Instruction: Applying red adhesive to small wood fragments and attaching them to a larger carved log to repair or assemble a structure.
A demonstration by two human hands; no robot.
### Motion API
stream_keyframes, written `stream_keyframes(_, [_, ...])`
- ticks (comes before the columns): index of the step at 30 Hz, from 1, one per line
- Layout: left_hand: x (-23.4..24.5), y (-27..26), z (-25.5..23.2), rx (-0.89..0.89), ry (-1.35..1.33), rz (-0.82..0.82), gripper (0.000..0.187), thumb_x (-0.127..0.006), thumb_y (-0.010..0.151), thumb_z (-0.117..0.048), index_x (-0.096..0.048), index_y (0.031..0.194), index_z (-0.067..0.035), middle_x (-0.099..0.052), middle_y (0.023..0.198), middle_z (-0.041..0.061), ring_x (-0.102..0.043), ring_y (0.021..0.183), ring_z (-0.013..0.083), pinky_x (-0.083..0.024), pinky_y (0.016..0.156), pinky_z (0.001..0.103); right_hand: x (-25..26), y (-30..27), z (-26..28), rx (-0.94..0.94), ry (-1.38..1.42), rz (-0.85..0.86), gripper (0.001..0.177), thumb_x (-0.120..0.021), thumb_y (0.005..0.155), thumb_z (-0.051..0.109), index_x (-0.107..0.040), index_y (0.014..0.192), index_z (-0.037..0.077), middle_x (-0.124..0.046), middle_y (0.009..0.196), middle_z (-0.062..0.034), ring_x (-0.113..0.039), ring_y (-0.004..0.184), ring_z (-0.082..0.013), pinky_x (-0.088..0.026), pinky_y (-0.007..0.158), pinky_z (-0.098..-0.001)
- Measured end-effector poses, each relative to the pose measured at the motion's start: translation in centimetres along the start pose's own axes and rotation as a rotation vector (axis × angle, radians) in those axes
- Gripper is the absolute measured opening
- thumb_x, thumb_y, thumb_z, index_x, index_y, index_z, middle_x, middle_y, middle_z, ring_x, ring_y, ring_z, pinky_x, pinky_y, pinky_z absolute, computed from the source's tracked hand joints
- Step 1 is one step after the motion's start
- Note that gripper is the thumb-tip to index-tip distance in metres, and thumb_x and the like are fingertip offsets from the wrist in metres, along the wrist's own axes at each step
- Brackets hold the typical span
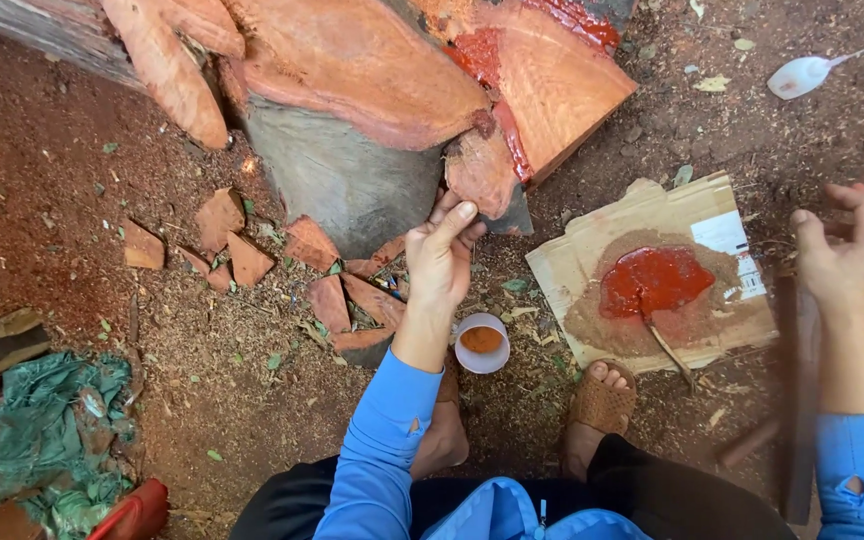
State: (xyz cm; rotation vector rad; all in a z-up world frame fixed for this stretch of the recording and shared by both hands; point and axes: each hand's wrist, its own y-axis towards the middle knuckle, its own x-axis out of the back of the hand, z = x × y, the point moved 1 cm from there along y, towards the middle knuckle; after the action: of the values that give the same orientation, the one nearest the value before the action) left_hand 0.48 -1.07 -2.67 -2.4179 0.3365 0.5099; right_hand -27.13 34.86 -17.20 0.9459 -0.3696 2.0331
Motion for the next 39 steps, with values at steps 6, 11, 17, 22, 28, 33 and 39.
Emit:
stream_keyframes(6, [-0.1, 0.0, 0.1, -0.031, 0.009, 0.004, 0.04, -0.073, 0.088, 0.005, -0.061, 0.126, 0.007, -0.068, 0.114, 0.015, -0.07, 0.084, 0.0206, -0.062, 0.069, 0.029, 0.4, -0.7, 1.3, 0.032, 0.035, -0.008, 0.036, -0.077, 0.102, -0.02, -0.065, 0.136, -0.022, -0.058, 0.138, -0.0386, -0.065, 0.088, -0.0367, -0.057, 0.074, -0.0423])
stream_keyframes(11, [-0.4, -0.1, -0.1, -0.018, 0.016, -0.03, 0.036, -0.073, 0.086, 0.005, -0.062, 0.121, 0.008, -0.068, 0.112, 0.016, -0.068, 0.081, 0.0206, -0.061, 0.067, 0.03, 0.0, -1.6, 1.6, 0.042, 0.036, -0.023, 0.036, -0.077, 0.097, -0.017, -0.068, 0.132, -0.022, -0.061, 0.133, -0.0409, -0.063, 0.101, -0.0404, -0.054, 0.081, -0.0445])
stream_keyframes(17, [0.1, 0.1, 0.2, -0.038, 0.05, -0.008, 0.04, -0.074, 0.088, 0.003, -0.061, 0.125, 0.007, -0.069, 0.112, 0.014, -0.069, 0.084, 0.0203, -0.06, 0.069, 0.031, -0.6, -3.9, 2.1, 0.009, 0.065, -0.02, 0.032, -0.075, 0.098, -0.011, -0.07, 0.129, -0.016, -0.066, 0.123, -0.0345, -0.064, 0.123, -0.0449, -0.053, 0.097, -0.0491])
stream_keyframes(22, [-0.2, -0.1, -0.1, -0.037, 0.042, -0.014, 0.037, -0.074, 0.087, 0.004, -0.062, 0.122, 0.008, -0.069, 0.111, 0.014, -0.068, 0.082, 0.0203, -0.06, 0.069, 0.03, -1.0, -4.7, 2.3, -0.063, 0.125, 0.002, 0.031, -0.075, 0.099, -0.013, -0.069, 0.129, -0.019, -0.063, 0.129, -0.0367, -0.064, 0.102, -0.0375, -0.055, 0.077, -0.0406])
stream_keyframes(28, [0.1, 0.1, 0.2, -0.037, 0.04, -0.006, 0.029, -0.074, 0.088, 0.003, -0.066, 0.116, 0.006, -0.071, 0.108, 0.011, -0.07, 0.084, 0.0194, -0.06, 0.07, 0.031, -0.7, -4.8, 2.5, -0.094, 0.144, 0.004, 0.03, -0.073, 0.1, -0.014, -0.069, 0.128, -0.02, -0.063, 0.129, -0.037, -0.062, 0.084, -0.0314, -0.054, 0.069, -0.0364])
stream_keyframes(33, [0.0, 0.0, 0.1, -0.028, 0.044, -0.019, 0.033, -0.074, 0.088, 0.003, -0.064, 0.119, 0.007, -0.07, 0.109, 0.012, -0.069, 0.084, 0.0201, -0.06, 0.07, 0.032, -0.9, -5.1, 2.7, -0.056, 0.12, -0.005, 0.03, -0.074, 0.099, -0.011, -0.069, 0.129, -0.018, -0.068, 0.123, -0.0345, -0.066, 0.108, -0.0388, -0.055, 0.084, -0.0428])
stream_keyframes(39, [-0.2, -0.1, 0.0, -0.038, 0.058, -0.028, 0.042, -0.075, 0.086, 0.002, -0.06, 0.125, 0.004, -0.07, 0.105, 0.011, -0.068, 0.083, 0.0183, -0.059, 0.07, 0.032, -0.4, -5.4, 4.4, -0.231, 0.158, 0.075, 0.028, -0.071, 0.104, -0.007, -0.068, 0.131, -0.015, -0.065, 0.121, -0.0267, -0.064, 0.086, -0.0278, -0.053, 0.07, -0.0357])
